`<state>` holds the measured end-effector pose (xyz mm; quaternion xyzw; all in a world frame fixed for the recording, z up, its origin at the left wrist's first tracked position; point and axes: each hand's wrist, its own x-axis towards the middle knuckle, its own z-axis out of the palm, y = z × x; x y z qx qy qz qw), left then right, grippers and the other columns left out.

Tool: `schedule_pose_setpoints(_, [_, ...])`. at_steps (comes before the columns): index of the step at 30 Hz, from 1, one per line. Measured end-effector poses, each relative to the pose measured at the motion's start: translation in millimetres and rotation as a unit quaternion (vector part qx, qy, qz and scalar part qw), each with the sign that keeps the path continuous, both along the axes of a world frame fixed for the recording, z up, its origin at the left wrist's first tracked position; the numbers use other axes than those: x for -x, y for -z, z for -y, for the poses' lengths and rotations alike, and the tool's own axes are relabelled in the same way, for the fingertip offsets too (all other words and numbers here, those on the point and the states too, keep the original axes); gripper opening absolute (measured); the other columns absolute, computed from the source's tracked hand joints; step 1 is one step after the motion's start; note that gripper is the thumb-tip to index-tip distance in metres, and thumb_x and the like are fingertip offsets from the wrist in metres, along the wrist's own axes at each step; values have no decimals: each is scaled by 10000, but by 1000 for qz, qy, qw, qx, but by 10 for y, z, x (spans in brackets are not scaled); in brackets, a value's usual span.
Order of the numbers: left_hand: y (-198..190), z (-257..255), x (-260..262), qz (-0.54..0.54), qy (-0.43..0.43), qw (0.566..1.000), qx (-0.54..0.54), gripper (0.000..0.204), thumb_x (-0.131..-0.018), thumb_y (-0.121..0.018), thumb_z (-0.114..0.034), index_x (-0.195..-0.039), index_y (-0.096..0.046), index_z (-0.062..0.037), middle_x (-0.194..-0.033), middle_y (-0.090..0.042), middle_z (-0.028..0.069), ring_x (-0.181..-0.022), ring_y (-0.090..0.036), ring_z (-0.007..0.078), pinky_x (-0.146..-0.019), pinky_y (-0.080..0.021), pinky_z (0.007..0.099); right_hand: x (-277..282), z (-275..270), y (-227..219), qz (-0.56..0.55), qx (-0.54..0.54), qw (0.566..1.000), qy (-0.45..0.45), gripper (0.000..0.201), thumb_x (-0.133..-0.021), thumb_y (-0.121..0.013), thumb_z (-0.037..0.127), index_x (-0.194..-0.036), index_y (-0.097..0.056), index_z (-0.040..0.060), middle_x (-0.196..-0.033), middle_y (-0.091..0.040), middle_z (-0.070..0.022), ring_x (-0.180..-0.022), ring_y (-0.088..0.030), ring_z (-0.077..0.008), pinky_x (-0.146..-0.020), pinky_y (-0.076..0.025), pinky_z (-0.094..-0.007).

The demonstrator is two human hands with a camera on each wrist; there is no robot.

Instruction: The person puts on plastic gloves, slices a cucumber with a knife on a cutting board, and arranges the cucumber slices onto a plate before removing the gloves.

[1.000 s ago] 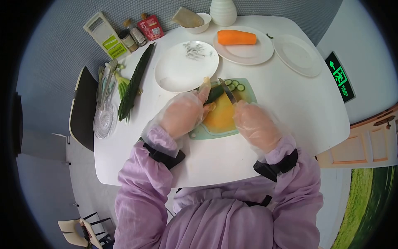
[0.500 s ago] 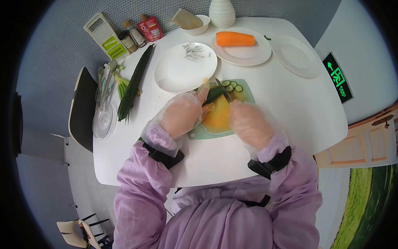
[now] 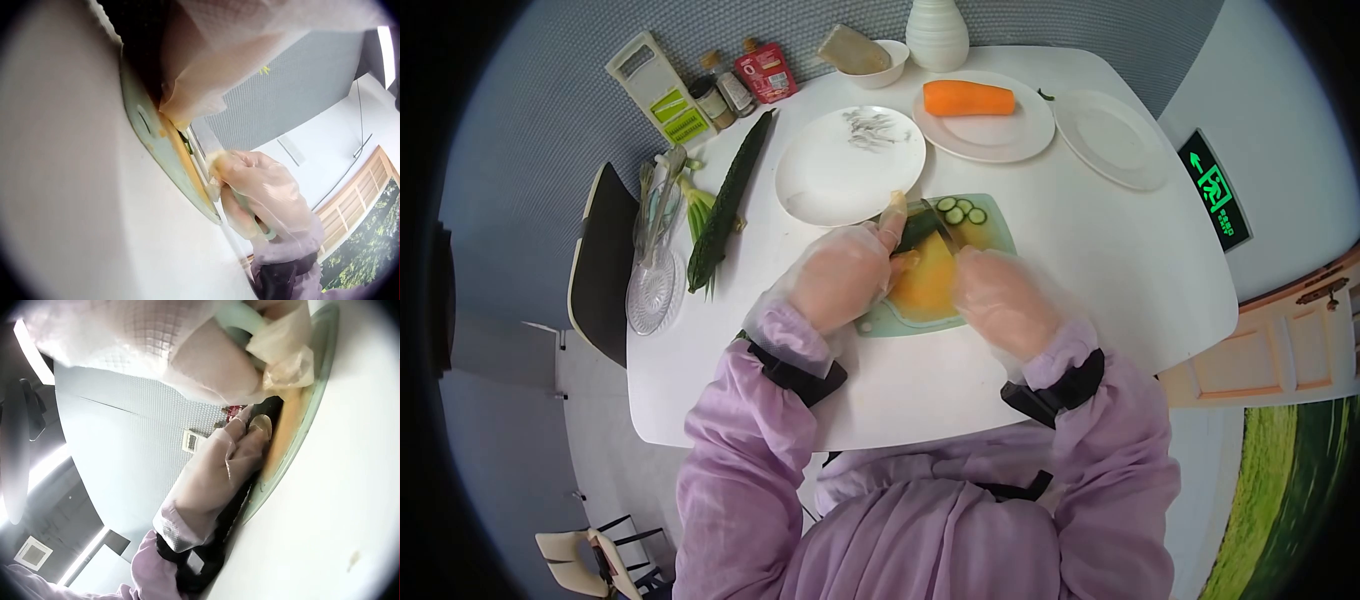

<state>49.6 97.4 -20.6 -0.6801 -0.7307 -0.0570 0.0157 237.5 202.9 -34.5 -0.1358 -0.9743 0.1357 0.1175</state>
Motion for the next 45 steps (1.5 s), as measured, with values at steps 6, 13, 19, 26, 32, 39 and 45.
schedule_pose_setpoints(6, [-12, 3, -4, 12, 4, 1000, -12, 567, -893, -515, -309, -1324, -361, 26, -752, -579, 140, -688, -581, 295, -618, -458, 404, -9, -145, 350, -108, 61, 991, -43, 135, -813, -509, 119, -811, -541, -12, -751, -552, -191, -716, -540, -386, -631, -432, -456])
schedule_pose_setpoints(13, [4, -14, 5, 10, 7, 1000, -4, 566, -895, -510, -310, -1323, -360, 29, -756, -581, 148, -696, -583, 304, -624, -458, 405, -14, -278, 701, -84, 37, 994, -63, 153, -832, -502, 134, -826, -553, -11, -781, -563, -190, -746, -540, -379, -665, -437, -445])
schedule_pose_setpoints(19, [-72, -3, -13, 31, -5, 999, 12, 544, -906, -497, -290, -1321, -359, 33, -755, -580, 153, -690, -581, 313, -621, -457, 419, -31, -158, 230, -34, 140, 990, -8, 151, -860, -497, 144, -860, -563, 9, -803, -566, -183, -762, -537, -381, -675, -434, -443])
schedule_pose_setpoints(26, [13, 10, 30, 46, 11, 999, -10, 541, -907, -496, -296, -1320, -362, 26, -720, -561, 141, -663, -567, 307, -595, -448, 410, -167, -221, 105, -92, 212, 973, 15, 168, -886, -484, 178, -894, -552, 25, -804, -576, -181, -761, -543, -375, -676, -433, -443])
schedule_pose_setpoints(32, [-3, 2, 9, 31, -1, 999, -28, 547, -901, -507, -313, -1311, -370, 22, -707, -554, 135, -650, -561, 291, -583, -443, 403, -84, -297, -104, -32, 160, 985, 55, 167, -876, -486, 187, -893, -551, 34, -791, -580, -188, -751, -544, -397, -671, -433, -456])
schedule_pose_setpoints(39, [-20, 1, -6, 6, -3, 1000, -12, 562, -890, -521, -320, -1311, -378, 24, -709, -558, 132, -653, -562, 294, -590, -444, 402, -2, -216, -162, -6, 142, 988, 62, 167, -856, -491, 178, -855, -538, 18, -755, -578, -208, -745, -547, -415, -666, -431, -479])
schedule_pose_setpoints(45, [1, -5, -14, 3, -11, 1000, -28, 530, -876, -538, -334, -1263, -440, 14, -720, -564, 133, -659, -569, 291, -598, -452, 397, 77, -216, -85, -19, 190, 977, 94, 174, -858, -484, 180, -847, -529, 12, -755, -574, -214, -745, -548, -417, -660, -427, -479])
